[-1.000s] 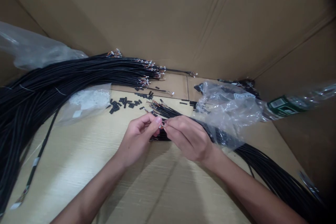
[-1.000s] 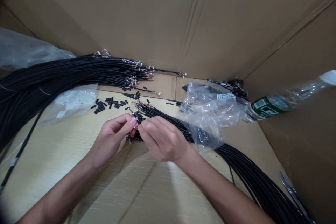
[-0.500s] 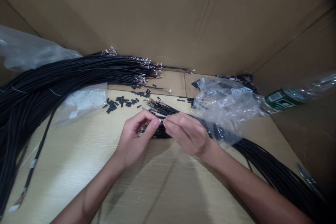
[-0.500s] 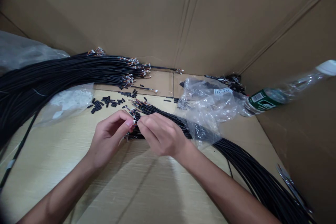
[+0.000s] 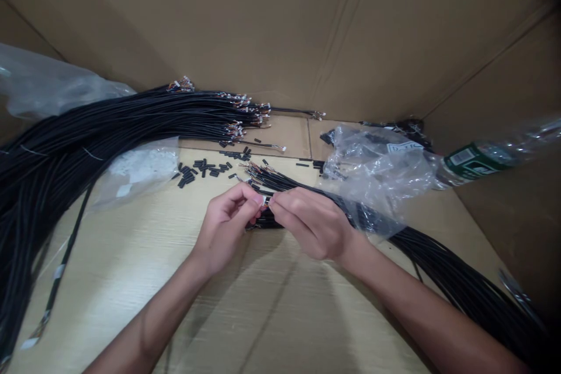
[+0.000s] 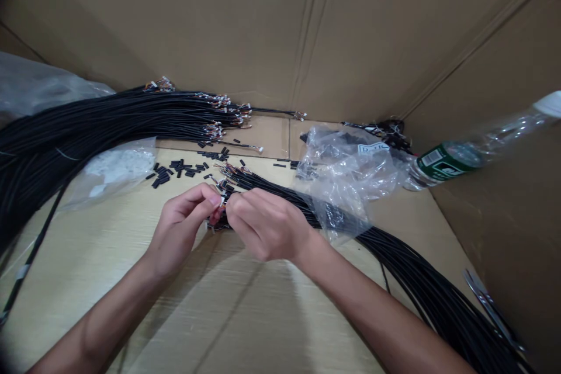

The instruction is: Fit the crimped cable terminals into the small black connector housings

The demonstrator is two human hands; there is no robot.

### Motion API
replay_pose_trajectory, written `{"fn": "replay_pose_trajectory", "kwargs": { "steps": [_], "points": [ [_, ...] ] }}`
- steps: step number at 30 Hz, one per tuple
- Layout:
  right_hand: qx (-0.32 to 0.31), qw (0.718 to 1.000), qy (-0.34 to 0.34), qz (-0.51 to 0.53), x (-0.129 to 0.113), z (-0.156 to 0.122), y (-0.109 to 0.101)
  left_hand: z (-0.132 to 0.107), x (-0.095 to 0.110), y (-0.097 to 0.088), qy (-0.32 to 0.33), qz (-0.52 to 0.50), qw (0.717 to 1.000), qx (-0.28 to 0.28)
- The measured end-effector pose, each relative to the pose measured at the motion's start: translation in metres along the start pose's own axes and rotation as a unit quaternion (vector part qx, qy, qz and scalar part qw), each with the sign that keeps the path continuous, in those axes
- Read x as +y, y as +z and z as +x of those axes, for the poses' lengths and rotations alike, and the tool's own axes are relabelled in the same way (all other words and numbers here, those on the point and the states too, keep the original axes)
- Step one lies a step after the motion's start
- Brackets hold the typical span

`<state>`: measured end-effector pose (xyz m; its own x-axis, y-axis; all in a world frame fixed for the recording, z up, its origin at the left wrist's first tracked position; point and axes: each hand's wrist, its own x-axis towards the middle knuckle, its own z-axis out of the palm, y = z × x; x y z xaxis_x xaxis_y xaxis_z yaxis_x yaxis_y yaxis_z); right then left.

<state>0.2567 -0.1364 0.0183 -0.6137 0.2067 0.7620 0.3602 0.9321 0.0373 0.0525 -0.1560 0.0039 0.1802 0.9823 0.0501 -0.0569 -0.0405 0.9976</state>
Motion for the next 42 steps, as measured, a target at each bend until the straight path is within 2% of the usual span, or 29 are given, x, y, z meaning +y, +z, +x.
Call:
{"fn": "replay_pose_trajectory", "kwargs": {
  "steps": [17,25,31,42],
  "points": [
    [-0.018,1.000,0.018,0.009,-0.0006,-0.0011,-0.0002,-0.0010,0.0025,0.0005,0.007,0.007,1.000,-0.003],
    [-0.025,1.000,0.012,0.005,-0.0005,-0.0011,-0.0004,-0.0018,0.0067,-0.0001,0.034,0.030,0.999,-0.011],
    [-0.046,0.998,0.033,0.006,-0.0004,-0.0029,-0.0005,-0.0029,0.0065,0.0001,0.034,0.027,0.999,-0.009],
    [-0.035,0.999,0.006,-0.007,-0.0010,0.0014,-0.0013,-0.0013,0.0080,0.0006,0.036,0.034,0.999,0.000]
  ]
}}
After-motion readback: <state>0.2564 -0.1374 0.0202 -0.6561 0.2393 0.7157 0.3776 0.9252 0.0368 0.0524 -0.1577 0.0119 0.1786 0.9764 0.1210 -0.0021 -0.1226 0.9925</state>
